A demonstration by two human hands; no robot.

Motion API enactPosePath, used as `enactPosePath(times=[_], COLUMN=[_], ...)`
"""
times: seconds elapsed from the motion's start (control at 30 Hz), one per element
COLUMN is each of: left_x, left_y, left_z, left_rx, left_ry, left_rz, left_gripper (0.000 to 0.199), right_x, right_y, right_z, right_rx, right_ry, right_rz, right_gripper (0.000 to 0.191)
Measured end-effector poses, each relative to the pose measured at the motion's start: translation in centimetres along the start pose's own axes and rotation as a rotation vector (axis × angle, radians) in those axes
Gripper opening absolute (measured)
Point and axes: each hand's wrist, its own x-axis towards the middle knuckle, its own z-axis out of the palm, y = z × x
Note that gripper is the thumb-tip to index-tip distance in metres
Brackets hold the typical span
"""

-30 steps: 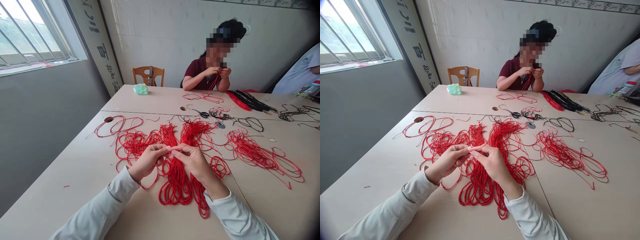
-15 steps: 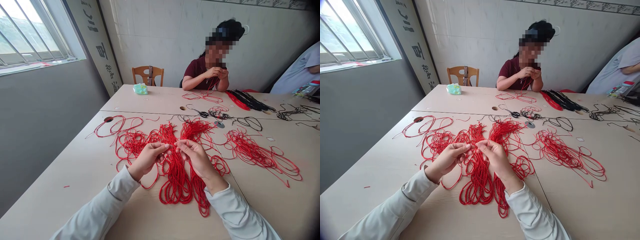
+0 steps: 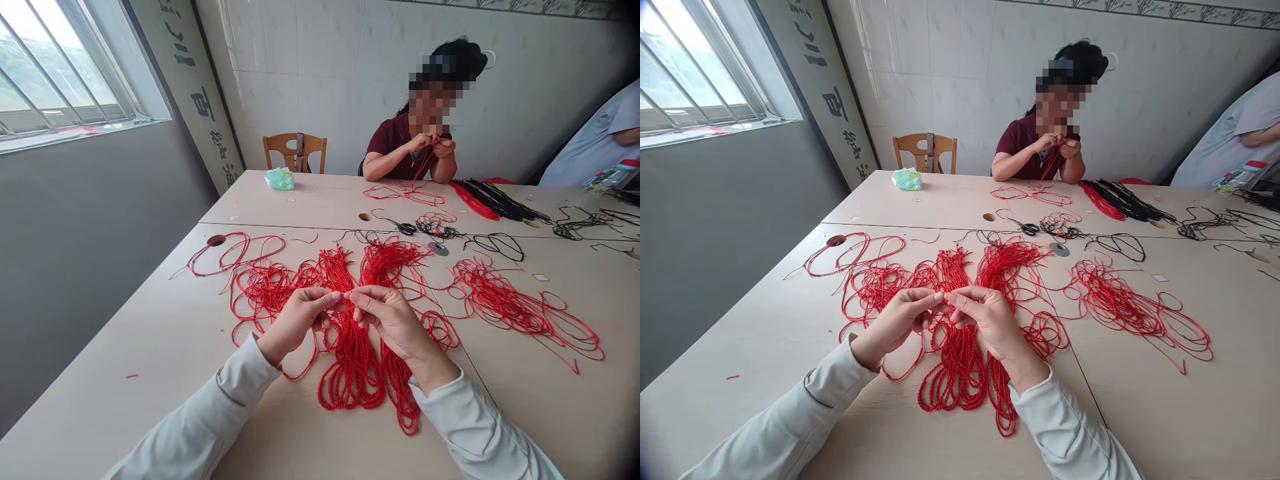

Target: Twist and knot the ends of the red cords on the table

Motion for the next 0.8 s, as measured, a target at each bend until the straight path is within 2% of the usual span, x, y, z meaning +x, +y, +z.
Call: enactPosePath(times=[0.2,0.3,0.43,0.57,0.67,0.8], left_x=[0.0,0.0,0.0,0.0,-0.1,0.0], left_y=[-0.3,-0.4,-0.1,0.6,0.9,0.8], left_z=[0.2,0.3,0.1,0.0,0.0,-0.1], left_rx=[-0.021,-0.013,-0.085,-0.276,-0.387,-0.346], left_ry=[0.009,0.002,0.039,0.086,0.108,0.141], left_rz=[-0.007,0.007,0.004,-0.059,-0.088,-0.032], left_gripper=[0.033,0.035,0.030,0.025,0.025,0.024], right_x=[-0.2,-0.1,-0.1,0.0,0.1,0.0], right_y=[0.6,0.2,-0.3,0.1,0.5,0.3], right_z=[0.7,0.5,0.3,0.3,0.3,0.3], right_rx=[0.169,0.169,0.061,-0.126,-0.207,-0.264], right_ry=[-0.032,-0.032,-0.035,0.019,0.040,0.138], right_rz=[0.108,0.103,0.037,-0.086,-0.129,-0.184], right_gripper=[0.020,0.020,0.026,0.035,0.032,0.026])
